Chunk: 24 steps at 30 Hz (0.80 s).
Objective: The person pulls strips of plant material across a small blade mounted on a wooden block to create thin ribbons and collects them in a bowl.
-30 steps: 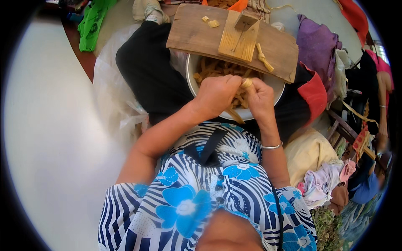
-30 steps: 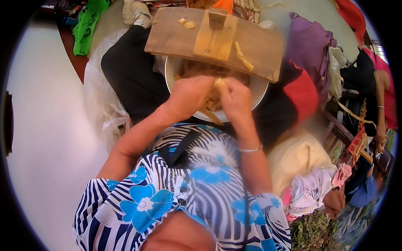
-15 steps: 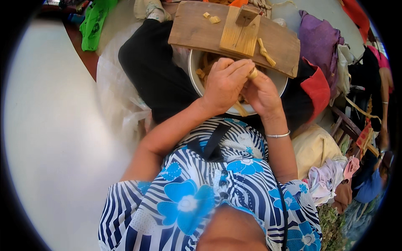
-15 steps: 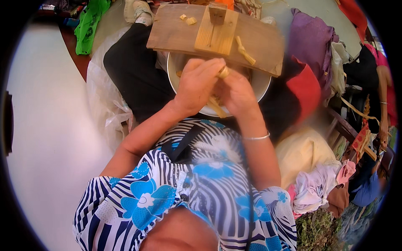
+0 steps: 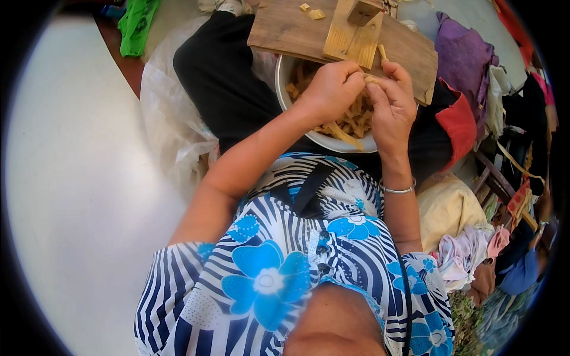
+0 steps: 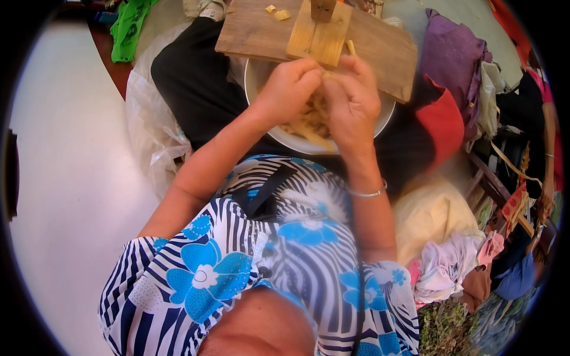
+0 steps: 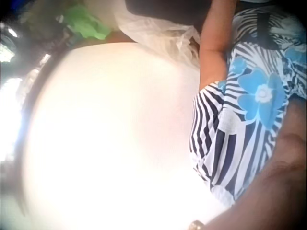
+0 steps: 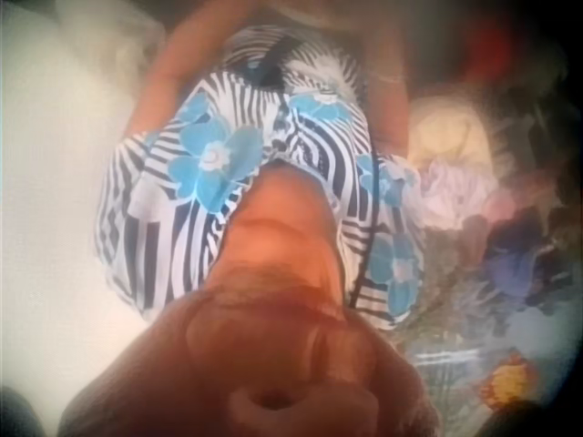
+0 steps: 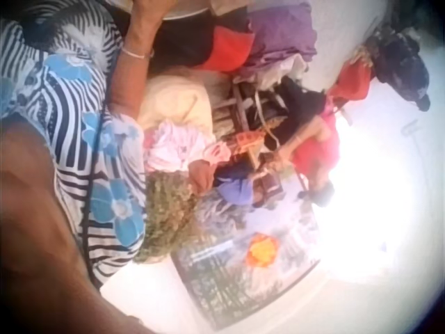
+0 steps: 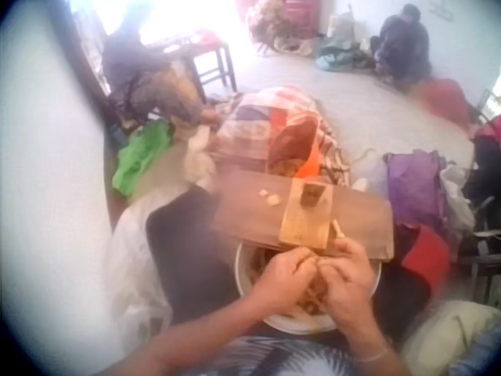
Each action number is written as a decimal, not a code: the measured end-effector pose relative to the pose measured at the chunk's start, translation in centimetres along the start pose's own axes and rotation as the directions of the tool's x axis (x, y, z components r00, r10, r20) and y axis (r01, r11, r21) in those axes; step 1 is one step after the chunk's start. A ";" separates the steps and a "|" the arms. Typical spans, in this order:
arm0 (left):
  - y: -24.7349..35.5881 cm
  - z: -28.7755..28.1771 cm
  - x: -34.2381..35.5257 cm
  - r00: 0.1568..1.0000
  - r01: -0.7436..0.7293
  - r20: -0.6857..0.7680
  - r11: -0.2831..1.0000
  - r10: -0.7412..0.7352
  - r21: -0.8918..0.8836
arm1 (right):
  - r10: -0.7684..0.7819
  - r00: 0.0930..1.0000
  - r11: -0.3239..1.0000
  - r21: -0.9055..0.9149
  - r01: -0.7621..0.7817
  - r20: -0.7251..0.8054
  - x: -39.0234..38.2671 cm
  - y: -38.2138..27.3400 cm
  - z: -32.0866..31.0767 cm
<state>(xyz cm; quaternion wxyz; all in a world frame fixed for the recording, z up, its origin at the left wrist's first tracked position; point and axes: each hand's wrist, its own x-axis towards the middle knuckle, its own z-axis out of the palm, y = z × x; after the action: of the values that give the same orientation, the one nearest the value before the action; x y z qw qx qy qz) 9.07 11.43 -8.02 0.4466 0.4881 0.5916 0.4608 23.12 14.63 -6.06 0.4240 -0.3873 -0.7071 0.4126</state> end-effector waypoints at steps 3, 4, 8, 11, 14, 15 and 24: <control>0.5 0.8 -1.5 0.968 0.239 0.047 0.843 -0.247 -0.481 | 0.024 0.997 0.997 0.077 -0.018 -0.070 0.0 0.0 0.3; 0.6 0.5 -2.3 0.954 0.295 0.107 0.817 -0.280 -0.496 | 0.083 0.990 0.984 0.167 -0.064 -0.111 0.2 0.3 0.3; -0.8 -0.8 -4.6 0.964 0.267 0.121 0.874 -0.238 -0.405 | 0.277 0.961 0.839 0.491 -0.234 -0.014 0.3 2.7 -0.4; -1.8 -1.7 -4.8 0.995 -0.088 -0.053 0.996 0.089 0.016 | 0.427 0.898 0.747 0.518 -0.417 0.107 0.7 2.0 -1.0; 0.0 -2.9 -4.0 0.931 -0.308 -0.050 0.849 0.363 0.429 | 0.333 0.934 0.880 0.313 -0.358 0.132 1.8 0.7 -2.2; 0.3 -3.0 -3.8 0.920 -0.335 -0.037 0.832 0.391 0.443 | 0.260 0.944 0.924 0.231 -0.304 0.204 2.4 1.1 -2.5; 1.8 -5.2 0.1 0.993 0.004 0.117 0.999 -0.008 0.036 | 0.408 0.794 0.862 0.097 -0.498 0.451 5.0 1.1 -2.9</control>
<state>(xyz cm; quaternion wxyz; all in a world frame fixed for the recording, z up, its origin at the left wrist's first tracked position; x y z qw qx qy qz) 4.27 11.16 -5.38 0.4733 0.5203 0.5740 0.4192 24.32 20.27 -4.75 0.1903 -0.4019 -0.6189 0.6475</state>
